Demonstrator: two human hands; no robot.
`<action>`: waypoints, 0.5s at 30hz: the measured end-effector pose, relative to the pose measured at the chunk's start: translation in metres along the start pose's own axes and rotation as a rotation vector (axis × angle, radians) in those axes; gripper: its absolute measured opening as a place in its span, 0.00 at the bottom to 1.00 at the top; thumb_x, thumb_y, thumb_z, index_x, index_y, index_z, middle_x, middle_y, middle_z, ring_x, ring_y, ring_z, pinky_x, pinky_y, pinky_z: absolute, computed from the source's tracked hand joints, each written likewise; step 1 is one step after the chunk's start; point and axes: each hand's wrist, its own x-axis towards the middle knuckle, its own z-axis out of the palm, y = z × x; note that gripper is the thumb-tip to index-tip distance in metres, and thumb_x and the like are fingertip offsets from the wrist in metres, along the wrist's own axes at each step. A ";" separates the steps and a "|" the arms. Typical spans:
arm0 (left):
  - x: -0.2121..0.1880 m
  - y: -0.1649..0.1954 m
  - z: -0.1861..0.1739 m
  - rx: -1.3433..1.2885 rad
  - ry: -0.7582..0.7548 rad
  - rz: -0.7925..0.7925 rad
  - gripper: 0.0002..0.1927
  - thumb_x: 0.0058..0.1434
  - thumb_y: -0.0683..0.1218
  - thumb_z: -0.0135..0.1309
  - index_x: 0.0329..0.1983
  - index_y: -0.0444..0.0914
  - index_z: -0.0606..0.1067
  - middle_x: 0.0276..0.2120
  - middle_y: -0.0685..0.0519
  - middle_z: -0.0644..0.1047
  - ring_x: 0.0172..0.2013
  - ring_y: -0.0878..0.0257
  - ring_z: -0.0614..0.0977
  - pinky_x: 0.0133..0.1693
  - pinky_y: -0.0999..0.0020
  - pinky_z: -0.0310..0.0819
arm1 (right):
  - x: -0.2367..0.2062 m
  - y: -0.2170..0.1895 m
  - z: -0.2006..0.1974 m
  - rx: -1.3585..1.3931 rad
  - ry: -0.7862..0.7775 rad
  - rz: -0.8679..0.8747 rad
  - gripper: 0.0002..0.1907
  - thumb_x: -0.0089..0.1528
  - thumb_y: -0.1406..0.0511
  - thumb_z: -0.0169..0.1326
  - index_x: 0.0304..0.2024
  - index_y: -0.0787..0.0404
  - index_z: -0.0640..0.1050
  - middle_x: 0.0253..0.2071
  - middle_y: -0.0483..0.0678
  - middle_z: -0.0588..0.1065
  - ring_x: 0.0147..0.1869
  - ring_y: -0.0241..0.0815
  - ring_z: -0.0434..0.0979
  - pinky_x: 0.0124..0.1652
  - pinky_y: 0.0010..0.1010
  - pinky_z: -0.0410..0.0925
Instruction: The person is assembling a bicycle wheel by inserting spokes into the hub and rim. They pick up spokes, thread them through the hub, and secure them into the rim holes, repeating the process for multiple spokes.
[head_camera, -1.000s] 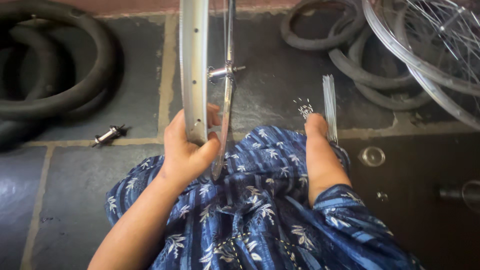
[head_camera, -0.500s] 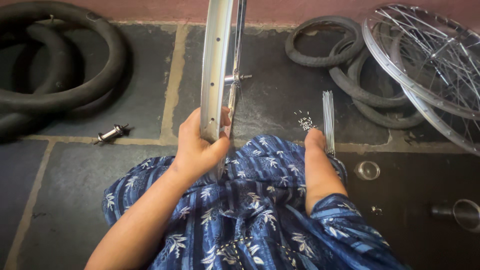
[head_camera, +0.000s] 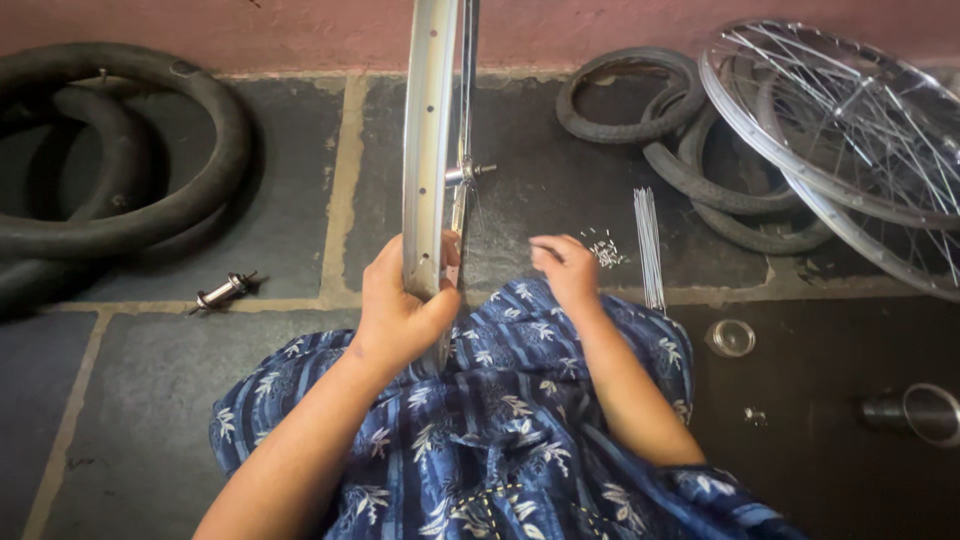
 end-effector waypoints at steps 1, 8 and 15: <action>0.000 0.000 0.000 0.010 0.000 0.023 0.16 0.51 0.38 0.54 0.44 0.35 0.75 0.40 0.48 0.80 0.44 0.58 0.84 0.50 0.64 0.77 | -0.009 -0.033 0.007 0.054 -0.029 -0.084 0.07 0.62 0.74 0.59 0.42 0.65 0.83 0.38 0.48 0.80 0.39 0.34 0.82 0.40 0.23 0.75; -0.002 0.002 0.002 -0.003 0.011 -0.027 0.18 0.53 0.39 0.54 0.49 0.34 0.76 0.38 0.48 0.80 0.40 0.59 0.84 0.47 0.66 0.78 | -0.052 -0.225 0.003 -0.027 -0.158 -0.788 0.12 0.60 0.77 0.65 0.45 0.63 0.81 0.46 0.52 0.79 0.48 0.43 0.82 0.47 0.29 0.75; -0.004 -0.002 0.005 -0.037 0.013 0.013 0.21 0.57 0.43 0.59 0.54 0.35 0.75 0.43 0.47 0.82 0.45 0.58 0.86 0.48 0.66 0.79 | -0.048 -0.256 0.032 -0.162 -0.158 -1.010 0.16 0.55 0.77 0.65 0.45 0.63 0.80 0.47 0.51 0.80 0.41 0.47 0.80 0.41 0.34 0.71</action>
